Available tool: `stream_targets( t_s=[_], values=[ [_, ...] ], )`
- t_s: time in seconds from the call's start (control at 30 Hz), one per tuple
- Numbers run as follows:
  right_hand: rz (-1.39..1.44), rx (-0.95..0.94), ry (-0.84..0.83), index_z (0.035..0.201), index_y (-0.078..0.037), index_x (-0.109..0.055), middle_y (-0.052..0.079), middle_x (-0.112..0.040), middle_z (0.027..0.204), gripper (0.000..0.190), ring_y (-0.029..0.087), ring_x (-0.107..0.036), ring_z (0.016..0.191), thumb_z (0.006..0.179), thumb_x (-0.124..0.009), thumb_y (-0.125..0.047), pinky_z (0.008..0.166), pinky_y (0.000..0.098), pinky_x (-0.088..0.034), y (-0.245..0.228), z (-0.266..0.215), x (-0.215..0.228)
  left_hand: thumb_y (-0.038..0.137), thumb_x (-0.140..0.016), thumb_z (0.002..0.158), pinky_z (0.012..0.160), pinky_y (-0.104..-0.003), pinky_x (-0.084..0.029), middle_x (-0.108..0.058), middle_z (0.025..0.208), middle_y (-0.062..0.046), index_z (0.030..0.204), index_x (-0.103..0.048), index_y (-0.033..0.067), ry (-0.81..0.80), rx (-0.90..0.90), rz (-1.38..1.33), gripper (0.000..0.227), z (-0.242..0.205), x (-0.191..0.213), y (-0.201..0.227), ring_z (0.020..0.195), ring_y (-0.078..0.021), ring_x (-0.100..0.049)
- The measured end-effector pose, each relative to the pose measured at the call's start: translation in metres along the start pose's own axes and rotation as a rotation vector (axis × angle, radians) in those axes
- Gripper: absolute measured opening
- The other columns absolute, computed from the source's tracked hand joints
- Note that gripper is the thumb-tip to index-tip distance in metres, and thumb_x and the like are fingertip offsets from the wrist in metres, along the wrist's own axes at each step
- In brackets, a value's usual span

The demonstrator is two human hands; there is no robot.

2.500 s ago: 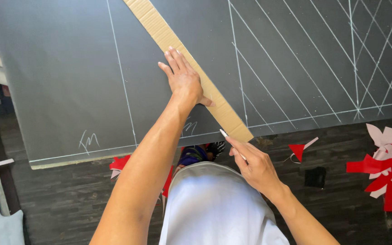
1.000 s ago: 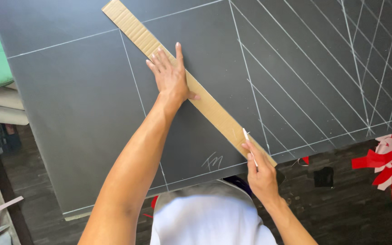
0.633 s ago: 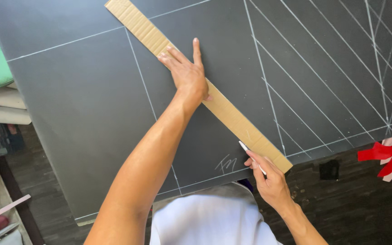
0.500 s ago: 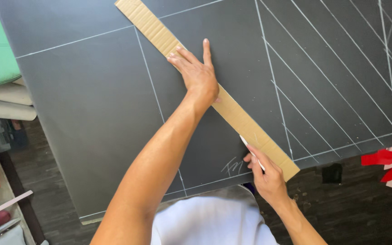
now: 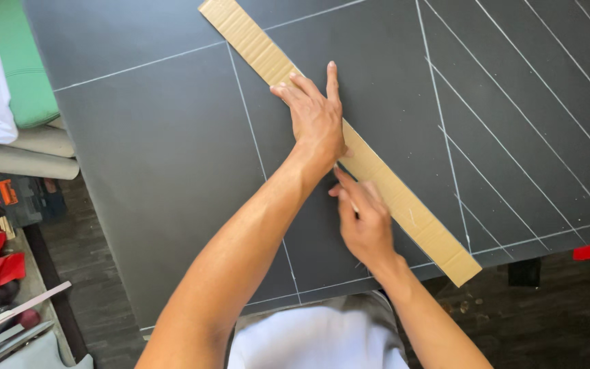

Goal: The person uses a long cardboard ruler and a white marker to draw straight lines on a large black surface. They repeatedly reposition the ruler and draw intersecting lines, creating a grid-like pattern across the surface.

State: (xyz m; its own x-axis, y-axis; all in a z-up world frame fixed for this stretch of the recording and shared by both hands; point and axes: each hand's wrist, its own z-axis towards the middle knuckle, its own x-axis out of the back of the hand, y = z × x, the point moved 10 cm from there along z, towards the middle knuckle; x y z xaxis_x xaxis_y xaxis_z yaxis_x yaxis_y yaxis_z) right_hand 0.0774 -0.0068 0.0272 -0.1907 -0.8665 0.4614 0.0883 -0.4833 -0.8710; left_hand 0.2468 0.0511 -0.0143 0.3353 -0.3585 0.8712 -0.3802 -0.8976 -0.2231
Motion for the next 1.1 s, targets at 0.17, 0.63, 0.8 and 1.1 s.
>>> stream_targets(
  t_s=[0.17,0.63,0.8,1.1],
  values=[
    [0.075,-0.013,-0.043,0.133,-0.004,-0.066,0.007,-0.073,0.103,0.03,0.02,-0.064,0.094,0.106,-0.056,-0.004,0.078,0.0315,-0.052,0.011,0.006,0.017,0.013,-0.083,0.078,0.112,-0.061,-0.035,-0.067,0.112,-0.018,0.135,-0.059,0.0049,0.186,-0.13,-0.106,0.063,0.018,-0.009,-0.031,0.105,-0.0372,-0.069],
    [-0.049,-0.062,-0.067,0.135,-0.005,-0.065,0.007,-0.072,0.093,0.032,0.019,-0.065,0.089,0.104,-0.057,-0.006,0.08,0.0326,-0.053,0.011,0.03,-0.02,0.024,-0.076,0.079,0.111,-0.08,-0.021,-0.065,0.126,-0.03,0.124,-0.071,-0.0043,0.192,0.086,0.082,0.054,0.068,0.013,-0.091,0.131,-0.0507,-0.051],
    [0.0,-0.194,-0.095,0.14,-0.005,-0.061,0.015,-0.069,0.089,0.033,0.024,-0.068,0.078,0.109,-0.052,-0.014,0.073,0.0367,-0.054,0.002,0.083,-0.093,0.026,-0.069,0.086,0.105,-0.076,-0.027,-0.06,0.128,-0.036,0.118,-0.072,0.0001,0.127,0.133,0.03,0.041,0.066,0.03,-0.092,0.128,-0.0503,-0.05],
    [0.054,-0.151,-0.121,0.145,-0.009,-0.059,0.022,-0.07,0.099,0.039,0.034,-0.069,0.088,0.11,-0.047,-0.022,0.082,0.0398,-0.054,-0.044,0.183,-0.182,0.023,-0.074,0.082,0.104,-0.07,-0.037,-0.062,0.126,-0.032,0.12,-0.071,-0.0034,0.036,0.086,0.177,0.046,0.058,0.04,-0.09,0.129,-0.0473,-0.051]
  ],
)
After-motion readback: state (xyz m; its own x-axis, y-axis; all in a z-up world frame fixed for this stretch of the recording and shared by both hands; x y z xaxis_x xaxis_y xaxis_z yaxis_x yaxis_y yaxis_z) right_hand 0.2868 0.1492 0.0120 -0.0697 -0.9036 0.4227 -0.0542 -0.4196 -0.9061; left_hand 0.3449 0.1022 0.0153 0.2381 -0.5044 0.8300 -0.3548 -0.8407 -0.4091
